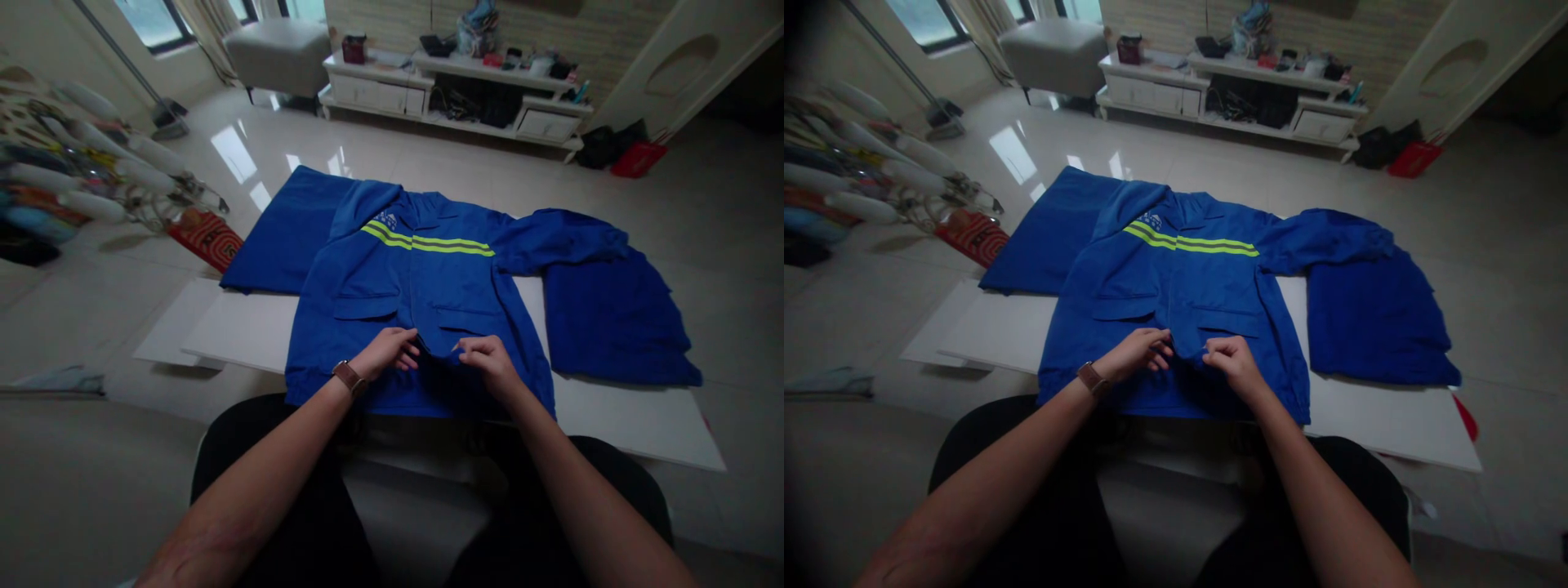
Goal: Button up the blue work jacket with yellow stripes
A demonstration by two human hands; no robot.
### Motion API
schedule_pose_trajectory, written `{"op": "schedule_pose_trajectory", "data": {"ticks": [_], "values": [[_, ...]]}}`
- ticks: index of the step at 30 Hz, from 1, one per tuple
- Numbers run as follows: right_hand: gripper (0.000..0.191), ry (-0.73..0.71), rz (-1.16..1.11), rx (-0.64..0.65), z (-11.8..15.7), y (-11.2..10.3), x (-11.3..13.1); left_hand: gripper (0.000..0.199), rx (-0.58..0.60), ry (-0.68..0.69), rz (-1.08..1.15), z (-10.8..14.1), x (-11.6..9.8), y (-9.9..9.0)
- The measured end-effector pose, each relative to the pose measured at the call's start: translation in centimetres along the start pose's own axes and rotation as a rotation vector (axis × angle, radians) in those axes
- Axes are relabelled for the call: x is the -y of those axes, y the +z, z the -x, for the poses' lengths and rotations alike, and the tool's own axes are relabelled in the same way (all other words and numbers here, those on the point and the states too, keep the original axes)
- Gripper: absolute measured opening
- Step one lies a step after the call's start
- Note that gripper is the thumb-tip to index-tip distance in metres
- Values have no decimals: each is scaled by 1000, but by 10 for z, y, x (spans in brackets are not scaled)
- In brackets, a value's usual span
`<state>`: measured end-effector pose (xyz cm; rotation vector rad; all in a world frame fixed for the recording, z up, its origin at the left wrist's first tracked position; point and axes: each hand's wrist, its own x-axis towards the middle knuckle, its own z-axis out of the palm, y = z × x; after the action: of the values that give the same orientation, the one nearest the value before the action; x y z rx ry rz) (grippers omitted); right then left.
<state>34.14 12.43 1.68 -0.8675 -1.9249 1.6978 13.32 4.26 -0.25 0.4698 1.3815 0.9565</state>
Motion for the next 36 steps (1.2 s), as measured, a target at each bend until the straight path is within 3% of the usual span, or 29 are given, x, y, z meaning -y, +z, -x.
{"op": "schedule_pose_trajectory", "data": {"ticks": [3, 6, 8, 10, 13, 18, 22, 30, 33, 36], "values": [[40, 9, 42, 174, 2, 6, 4, 24, -26, -25, 32, -7, 6, 9], [37, 79, 31, 244, 1, 11, 4, 28, -72, 60, -5, -11, 9, 17], [37, 158, 2, 158, -1, 15, 2, 34, -69, 165, -64, -13, 11, 20], [38, 207, 35, -29, -5, 18, -3, 39, -54, 251, -151, -14, 14, 21], [37, 179, 142, -227, -13, 21, -15, 41, -14, 334, -270, -12, 19, 24], [38, 170, 81, -183, -20, 22, -30, 39, 78, 340, -342, -6, 25, 25], [35, 156, 72, -152, -18, 22, -27, 31, 183, 297, -333, -5, 23, 21], [11, 79, 507, -201, -10, -5, -3, 22, 110, 141, -273, 7, 0, 21], [9, 20, 586, -177, -6, 2, -1, 20, 118, 192, -259, 6, 0, 22], [22, 12, 584, -122, -2, 15, -2, 13, 129, 244, -277, 2, 4, 20]]}}
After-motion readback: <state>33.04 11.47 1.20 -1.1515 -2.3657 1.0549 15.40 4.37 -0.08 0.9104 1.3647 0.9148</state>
